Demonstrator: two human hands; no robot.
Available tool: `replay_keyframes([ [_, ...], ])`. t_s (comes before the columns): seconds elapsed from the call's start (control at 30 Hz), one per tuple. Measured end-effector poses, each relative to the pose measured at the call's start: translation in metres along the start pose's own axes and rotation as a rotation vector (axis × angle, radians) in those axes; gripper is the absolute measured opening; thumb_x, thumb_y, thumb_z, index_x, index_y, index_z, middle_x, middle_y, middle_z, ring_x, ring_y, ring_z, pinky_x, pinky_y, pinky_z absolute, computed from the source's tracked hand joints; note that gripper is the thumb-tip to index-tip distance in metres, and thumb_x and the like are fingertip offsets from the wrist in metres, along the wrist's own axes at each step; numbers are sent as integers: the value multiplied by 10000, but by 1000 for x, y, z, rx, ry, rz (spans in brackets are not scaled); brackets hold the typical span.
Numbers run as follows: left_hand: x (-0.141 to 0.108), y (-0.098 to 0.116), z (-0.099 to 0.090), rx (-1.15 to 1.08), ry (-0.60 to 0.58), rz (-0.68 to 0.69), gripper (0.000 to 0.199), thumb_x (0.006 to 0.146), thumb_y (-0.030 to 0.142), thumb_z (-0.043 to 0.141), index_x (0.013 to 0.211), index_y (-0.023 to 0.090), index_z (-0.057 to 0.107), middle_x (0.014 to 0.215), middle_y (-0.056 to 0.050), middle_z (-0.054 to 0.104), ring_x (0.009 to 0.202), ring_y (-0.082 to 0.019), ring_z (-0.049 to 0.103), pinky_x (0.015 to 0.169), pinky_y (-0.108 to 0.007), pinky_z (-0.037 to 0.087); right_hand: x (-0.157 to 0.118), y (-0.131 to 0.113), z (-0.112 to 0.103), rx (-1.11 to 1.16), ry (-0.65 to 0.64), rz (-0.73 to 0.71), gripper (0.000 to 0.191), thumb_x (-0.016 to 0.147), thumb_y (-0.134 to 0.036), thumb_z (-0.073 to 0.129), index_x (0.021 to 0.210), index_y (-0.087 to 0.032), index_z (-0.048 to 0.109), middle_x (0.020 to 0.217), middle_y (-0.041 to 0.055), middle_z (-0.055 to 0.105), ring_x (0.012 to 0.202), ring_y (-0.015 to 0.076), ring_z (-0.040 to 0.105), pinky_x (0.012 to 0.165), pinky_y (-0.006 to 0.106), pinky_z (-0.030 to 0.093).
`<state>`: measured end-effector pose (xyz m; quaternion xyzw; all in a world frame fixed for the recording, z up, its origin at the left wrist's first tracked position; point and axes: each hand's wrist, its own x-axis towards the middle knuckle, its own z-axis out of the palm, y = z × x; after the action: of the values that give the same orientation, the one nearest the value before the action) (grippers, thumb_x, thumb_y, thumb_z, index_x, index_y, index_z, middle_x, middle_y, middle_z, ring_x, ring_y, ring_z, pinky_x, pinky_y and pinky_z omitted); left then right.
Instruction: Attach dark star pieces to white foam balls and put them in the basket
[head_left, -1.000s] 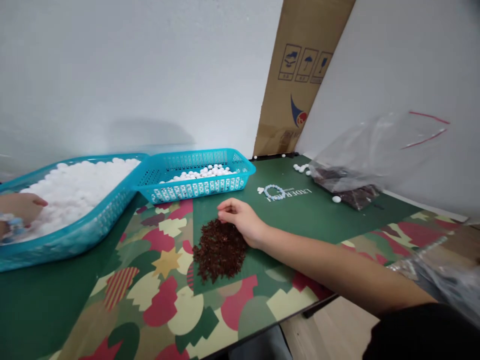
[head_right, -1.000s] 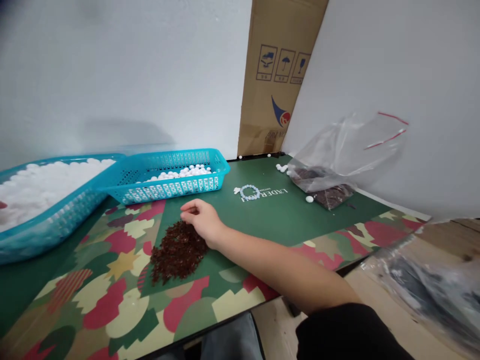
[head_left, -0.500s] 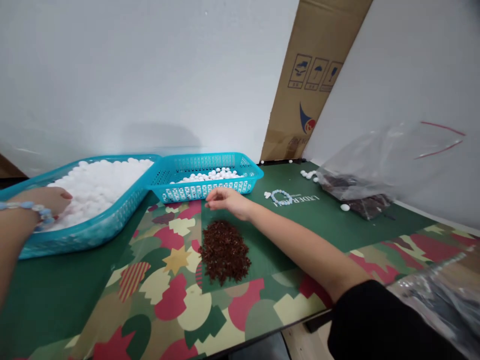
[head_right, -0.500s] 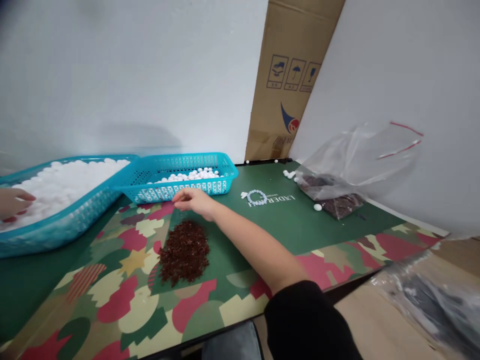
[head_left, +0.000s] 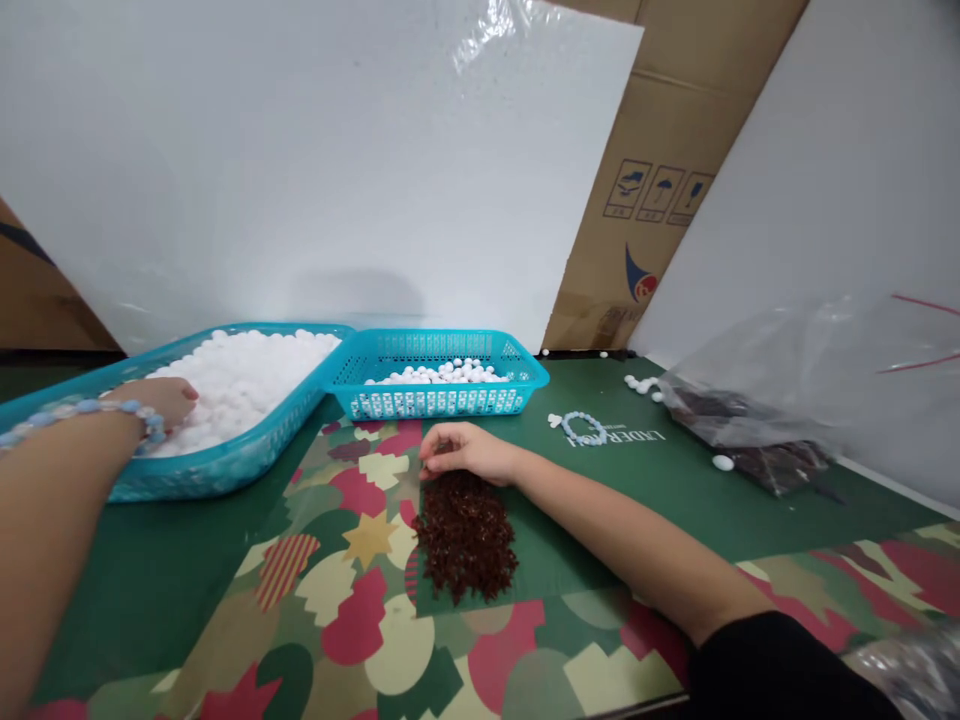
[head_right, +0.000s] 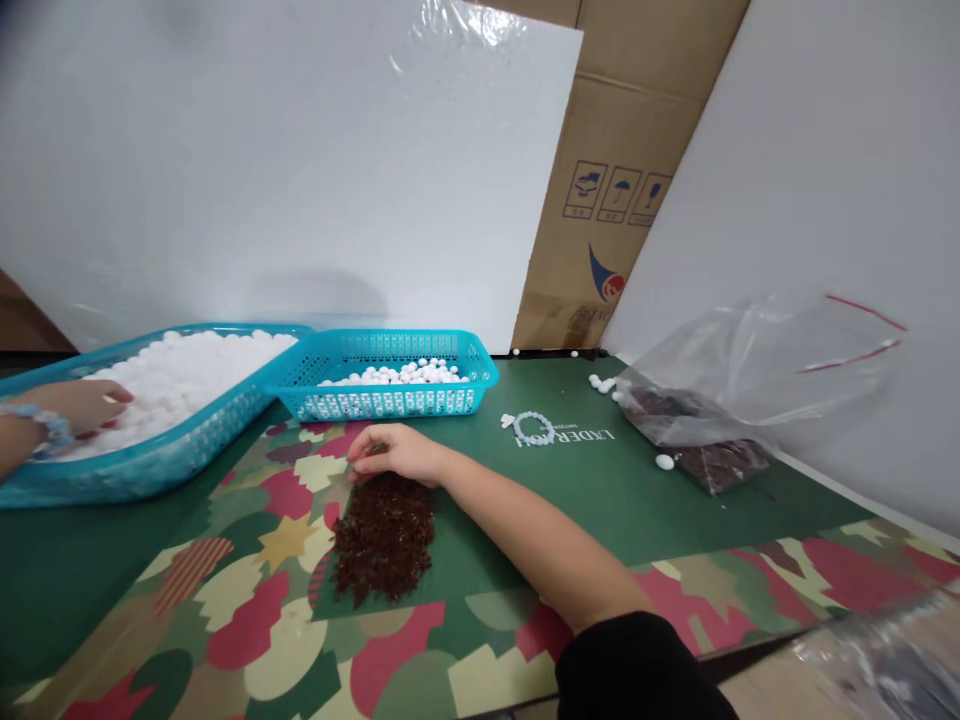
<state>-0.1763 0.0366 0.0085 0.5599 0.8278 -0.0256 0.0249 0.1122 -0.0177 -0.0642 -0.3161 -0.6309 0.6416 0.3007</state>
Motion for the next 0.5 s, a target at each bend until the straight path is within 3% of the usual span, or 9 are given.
replay_keyframes([
  [0.27, 1, -2, -1, 3, -58, 9, 261, 751, 276, 331, 922, 101, 422, 803, -43, 499, 631, -100, 492, 549, -257, 418, 7, 0, -3, 58, 50, -53, 68, 695, -52, 446, 637, -84, 463, 543, -54, 469, 543, 50, 487, 570, 222, 415],
  [0.5, 7, -9, -1, 12, -69, 60, 280, 757, 299, 307, 902, 92, 428, 739, -31, 500, 588, -93, 484, 535, -249, 409, 3, 1, 1, 107, 48, -17, 111, 662, 13, 448, 606, -83, 455, 516, -63, 479, 511, 43, 489, 542, 201, 413],
])
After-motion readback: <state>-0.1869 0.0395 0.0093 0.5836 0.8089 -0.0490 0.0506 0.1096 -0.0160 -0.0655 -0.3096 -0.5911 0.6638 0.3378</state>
